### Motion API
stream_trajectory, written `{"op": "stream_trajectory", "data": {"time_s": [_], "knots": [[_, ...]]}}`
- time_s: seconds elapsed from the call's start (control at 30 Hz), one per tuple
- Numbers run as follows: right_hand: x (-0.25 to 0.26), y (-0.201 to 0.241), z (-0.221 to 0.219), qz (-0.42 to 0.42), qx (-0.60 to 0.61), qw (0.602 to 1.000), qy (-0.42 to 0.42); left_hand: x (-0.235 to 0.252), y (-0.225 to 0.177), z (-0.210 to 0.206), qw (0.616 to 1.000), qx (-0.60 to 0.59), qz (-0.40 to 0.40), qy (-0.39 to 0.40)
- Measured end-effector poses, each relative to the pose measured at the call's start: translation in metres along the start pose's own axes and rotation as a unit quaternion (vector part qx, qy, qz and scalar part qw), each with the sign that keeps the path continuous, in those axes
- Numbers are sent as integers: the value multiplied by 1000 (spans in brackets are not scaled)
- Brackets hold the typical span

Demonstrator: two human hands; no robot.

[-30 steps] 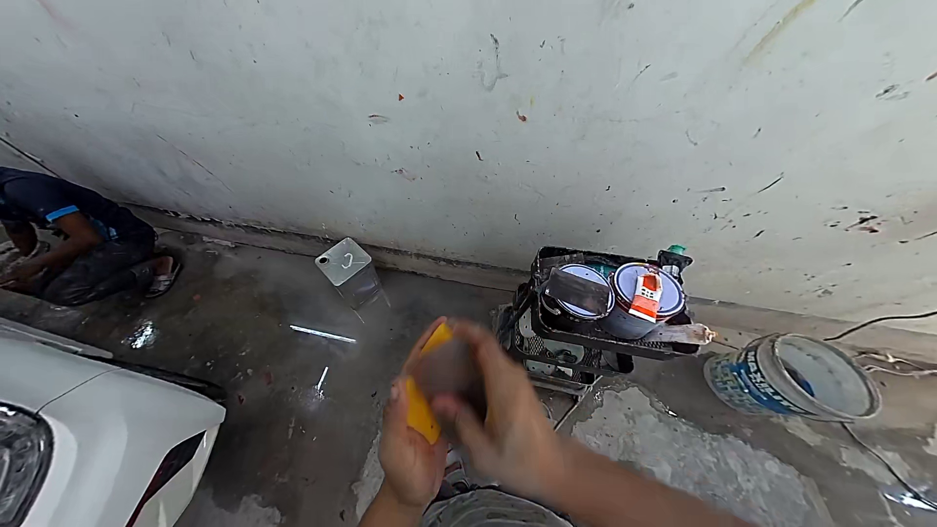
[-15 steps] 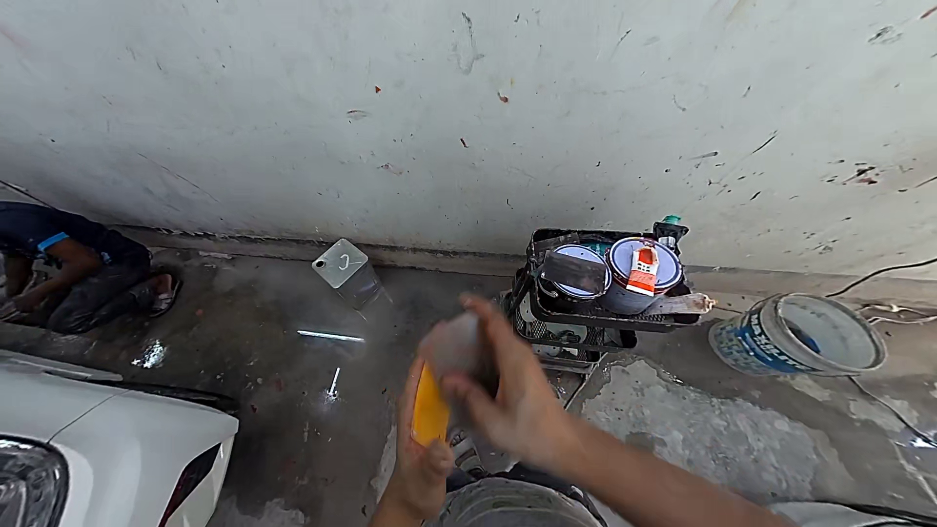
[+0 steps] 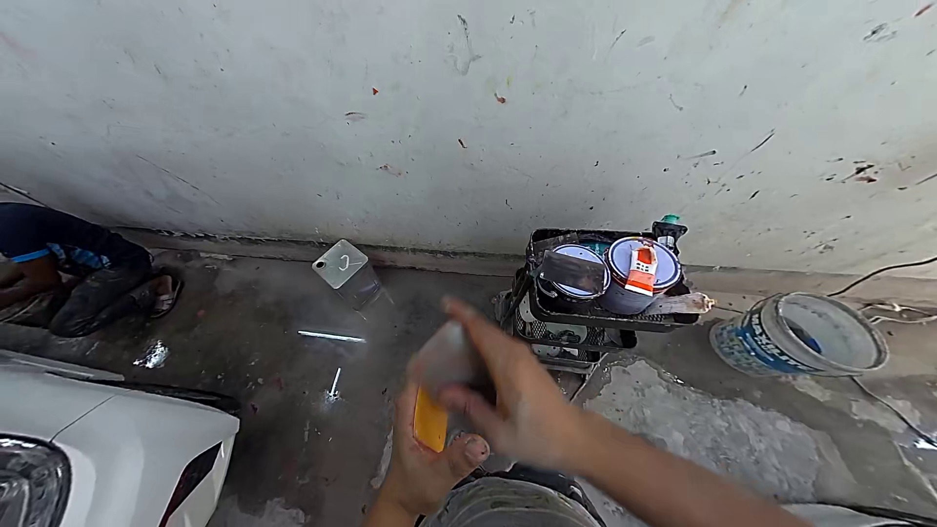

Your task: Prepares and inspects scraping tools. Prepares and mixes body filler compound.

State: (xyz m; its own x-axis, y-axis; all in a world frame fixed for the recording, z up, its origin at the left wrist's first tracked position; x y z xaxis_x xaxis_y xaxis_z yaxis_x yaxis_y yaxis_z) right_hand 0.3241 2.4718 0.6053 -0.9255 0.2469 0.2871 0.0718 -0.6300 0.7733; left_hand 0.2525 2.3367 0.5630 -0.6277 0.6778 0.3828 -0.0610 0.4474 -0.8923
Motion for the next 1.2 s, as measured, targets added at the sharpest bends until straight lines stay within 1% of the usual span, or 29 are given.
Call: {"op": "stream_trajectory", "data": {"time_s": [0.07, 0.1, 0.17, 0.2, 0.3, 0.33, 0.4, 0.43, 0.5, 0.53, 0.57, 0.6, 0.63, 0.67, 0.7, 0.77, 0.8, 0.87, 0.9, 0.97, 1.0, 1.07, 1.1, 1.13, 1.17, 1.2], "knots": [[-6, 14, -7, 56, 3, 997, 48, -1, 1, -1, 999, -46, 10, -5], [-5, 12, -6, 56, -7, 998, 34, -2, 2, -1, 999, -46, 11, -9], [-4, 0, -5, 11, -24, 999, -21, -6, 1, -2, 999, -33, 0, -9], [-4, 0, -6, 1, -21, 1000, -21, -6, 0, -3, 999, -45, -7, -9], [-9, 19, -9, 69, -32, 997, 5, -2, -2, -4, 994, -107, -9, -7], [-7, 16, -7, 68, -41, 997, -10, -3, -2, -4, 995, -97, -8, -10], [-6, 3, -7, 25, -33, 998, -39, -5, -1, -5, 997, -72, -3, -31], [-8, 4, -10, 27, -15, 999, -34, -5, -1, -6, 996, -84, 1, -36], [-15, 17, -16, 76, 25, 997, 8, 2, -1, -7, 992, -125, -5, -17], [-15, 18, -15, 91, 22, 995, 25, 2, -1, -8, 991, -130, -13, -6], [-13, 13, -10, 82, 9, 996, 25, -1, 0, -8, 993, -119, -17, -13], [-9, 2, -4, 43, -1, 999, -4, -6, 3, -7, 995, -88, -19, -35], [-5, -10, 4, -8, -6, 999, -52, -9, 3, -7, 997, -57, -27, -51], [-1, -18, 10, -48, -15, 994, -94, -8, 3, -6, 997, -32, -38, -56], [1, -19, 14, -75, -26, 990, -113, -6, 1, -6, 997, -7, -53, -56], [1, -14, 16, -77, -37, 991, -107, -2, -2, -4, 995, 45, -80, -49], [2, -16, 19, -77, -12, 992, -98, -2, -2, -2, 994, 55, -82, -46], [5, -26, 28, -105, 77, 984, -119, -3, -1, 1, 996, 47, -71, -37], [6, -29, 32, -118, 92, 981, -127, -2, -1, 1, 997, 37, -67, -25], [8, -26, 30, -99, 85, 986, -103, 2, 0, 3, 997, 47, -54, 7], [9, -22, 27, -81, 68, 992, -68, 3, 0, 5, 996, 64, -49, 26], [11, -16, 23, -59, 32, 997, 46, 3, 3, 9, 992, 101, -43, 59], [12, -15, 23, -59, 35, 991, 113, 1, 5, 12, 990, 114, -38, 78], [14, -15, 25, -65, 50, 984, 161, 1, 6, 15, 986, 129, -34, 96], [15, -18, 29, -75, 60, 979, 177, 2, 6, 18, 983, 143, -26, 109], [16, -23, 34, -91, 58, 981, 162, 3, 5, 19, 980, 158, -13, 122]]}}
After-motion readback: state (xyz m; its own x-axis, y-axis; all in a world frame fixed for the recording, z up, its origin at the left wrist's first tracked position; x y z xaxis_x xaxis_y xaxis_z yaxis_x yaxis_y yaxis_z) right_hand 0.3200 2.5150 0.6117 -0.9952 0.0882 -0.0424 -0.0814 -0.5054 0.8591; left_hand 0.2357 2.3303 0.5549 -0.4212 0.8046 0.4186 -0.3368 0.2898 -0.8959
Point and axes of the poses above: each hand's wrist, its own x-axis towards the middle knuckle, its own z-axis out of the back of the hand, y = z × x, the point moved 4 cm from there along x, towards the middle knuckle, and after that the axes turned 2 degrees about -x, right-handed, at the moved point
